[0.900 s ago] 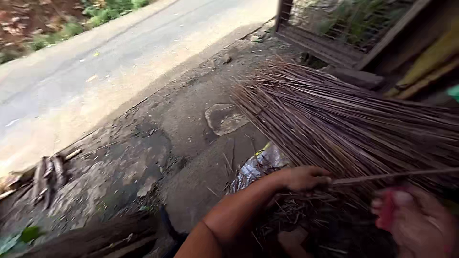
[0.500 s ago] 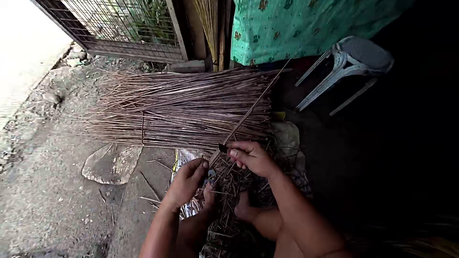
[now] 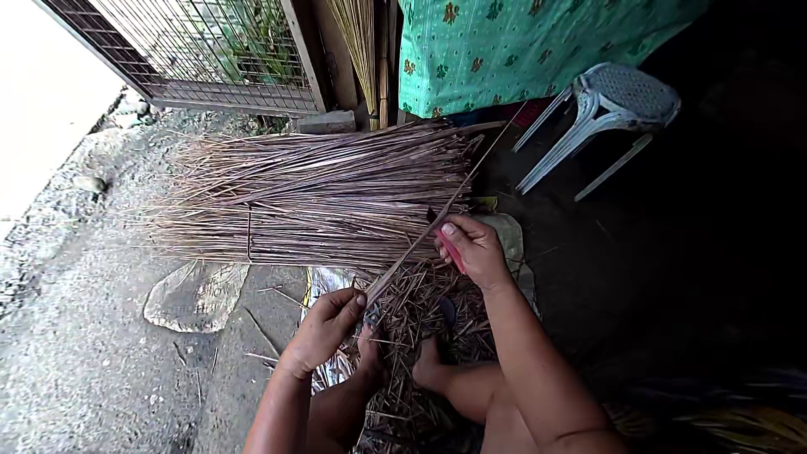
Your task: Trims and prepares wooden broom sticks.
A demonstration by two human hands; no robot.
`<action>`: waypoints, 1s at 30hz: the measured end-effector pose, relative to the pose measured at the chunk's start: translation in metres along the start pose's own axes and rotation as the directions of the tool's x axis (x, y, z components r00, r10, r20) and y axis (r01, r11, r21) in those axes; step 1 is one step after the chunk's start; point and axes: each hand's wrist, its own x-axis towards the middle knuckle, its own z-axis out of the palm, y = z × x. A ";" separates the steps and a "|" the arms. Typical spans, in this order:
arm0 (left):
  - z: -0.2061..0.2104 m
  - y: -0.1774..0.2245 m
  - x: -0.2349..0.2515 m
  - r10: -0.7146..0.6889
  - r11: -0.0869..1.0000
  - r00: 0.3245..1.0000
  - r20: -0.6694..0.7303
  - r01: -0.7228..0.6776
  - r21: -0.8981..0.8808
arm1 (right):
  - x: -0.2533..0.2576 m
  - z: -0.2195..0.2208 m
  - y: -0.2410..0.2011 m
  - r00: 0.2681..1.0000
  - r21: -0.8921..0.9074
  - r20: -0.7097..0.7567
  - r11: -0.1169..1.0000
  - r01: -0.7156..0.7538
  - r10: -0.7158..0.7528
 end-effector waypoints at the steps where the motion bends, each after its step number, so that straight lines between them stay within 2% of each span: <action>1: 0.000 0.001 0.000 -0.005 1.000 1.000 0.005 0.005 -0.005 | 0.001 -0.003 0.000 0.999 0.017 -0.046 1.000 0.000 0.000; 6: -0.001 -0.003 -0.001 -0.032 0.999 0.999 0.009 0.032 -0.006 | 0.008 -0.015 0.004 0.950 0.050 -0.309 0.998 -0.029 0.043; 8: -0.004 -0.004 -0.003 -0.058 0.998 0.998 -0.001 0.058 0.000 | 0.010 -0.024 0.003 0.934 0.095 -0.350 0.994 -0.046 0.077; 10: -0.005 -0.002 -0.002 -0.073 0.997 0.997 -0.016 0.073 0.003 | 0.004 -0.019 -0.003 0.969 0.105 -0.225 0.991 -0.083 0.105; 12: -0.003 -0.001 0.001 -0.056 0.998 0.998 -0.023 0.056 0.001 | -0.007 0.001 -0.005 0.990 0.102 -0.002 0.985 -0.142 0.143; 14: 0.001 0.000 0.003 -0.029 1.000 1.000 -0.009 0.029 -0.012 | -0.015 0.023 -0.004 0.960 0.112 0.220 0.973 -0.201 0.173; 16: 0.004 0.000 0.003 -0.011 1.000 1.000 0.005 0.011 -0.025 | -0.019 0.039 -0.001 0.917 0.125 0.354 0.962 -0.241 0.184; 19: 0.003 0.001 0.002 -0.003 0.997 0.999 0.052 0.007 -0.081 | -0.019 0.043 0.004 0.918 0.149 0.376 0.969 -0.195 0.127; 23: 0.002 0.002 0.002 -0.015 0.982 0.991 0.135 0.039 -0.182 | -0.016 0.032 0.009 0.951 0.111 0.308 0.992 -0.058 0.022; 30: -0.002 0.001 -0.001 -0.078 0.975 0.983 0.168 0.111 -0.193 | -0.014 0.028 0.014 0.972 0.029 0.232 0.999 0.026 -0.032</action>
